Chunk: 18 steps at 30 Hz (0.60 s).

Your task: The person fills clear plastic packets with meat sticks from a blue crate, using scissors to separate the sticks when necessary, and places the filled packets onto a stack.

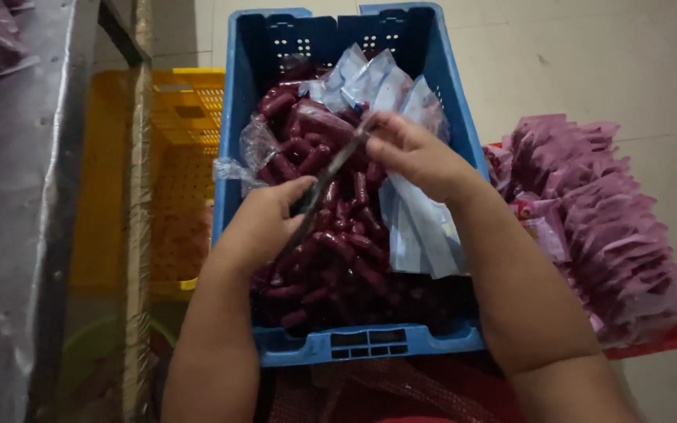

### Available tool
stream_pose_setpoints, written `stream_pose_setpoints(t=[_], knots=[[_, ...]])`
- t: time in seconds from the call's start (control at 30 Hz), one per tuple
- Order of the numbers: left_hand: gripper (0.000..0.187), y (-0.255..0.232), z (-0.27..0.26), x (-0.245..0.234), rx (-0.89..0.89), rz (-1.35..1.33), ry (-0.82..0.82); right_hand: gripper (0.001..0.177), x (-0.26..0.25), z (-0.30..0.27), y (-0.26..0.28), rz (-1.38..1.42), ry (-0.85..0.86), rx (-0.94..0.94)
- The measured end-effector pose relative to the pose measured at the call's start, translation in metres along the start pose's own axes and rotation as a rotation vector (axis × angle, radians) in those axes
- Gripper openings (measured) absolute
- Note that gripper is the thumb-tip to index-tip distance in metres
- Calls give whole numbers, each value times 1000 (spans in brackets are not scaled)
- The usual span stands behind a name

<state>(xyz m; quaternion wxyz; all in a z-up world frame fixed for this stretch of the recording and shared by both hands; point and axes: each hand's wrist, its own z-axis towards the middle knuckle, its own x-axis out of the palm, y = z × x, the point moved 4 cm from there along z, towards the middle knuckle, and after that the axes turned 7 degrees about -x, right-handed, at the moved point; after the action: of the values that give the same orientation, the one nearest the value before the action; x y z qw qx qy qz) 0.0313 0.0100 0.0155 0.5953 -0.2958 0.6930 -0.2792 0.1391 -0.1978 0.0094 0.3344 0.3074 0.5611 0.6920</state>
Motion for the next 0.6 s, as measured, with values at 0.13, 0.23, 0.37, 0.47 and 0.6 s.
stream_pose_setpoints(t=[0.13,0.23,0.37,0.47,0.6], knots=[[61,7,-1,0,23,-109,-24,31,2,8,-19,-38,56,40],[63,13,4,0,75,-28,-63,35,2,8,-17,2,18,61],[65,24,9,3,99,34,-67,36,5,8,-13,-73,36,71],[66,27,12,3,130,118,-95,36,5,10,-14,-119,53,50],[65,25,10,2,164,227,-118,38,6,11,-18,-110,48,11]])
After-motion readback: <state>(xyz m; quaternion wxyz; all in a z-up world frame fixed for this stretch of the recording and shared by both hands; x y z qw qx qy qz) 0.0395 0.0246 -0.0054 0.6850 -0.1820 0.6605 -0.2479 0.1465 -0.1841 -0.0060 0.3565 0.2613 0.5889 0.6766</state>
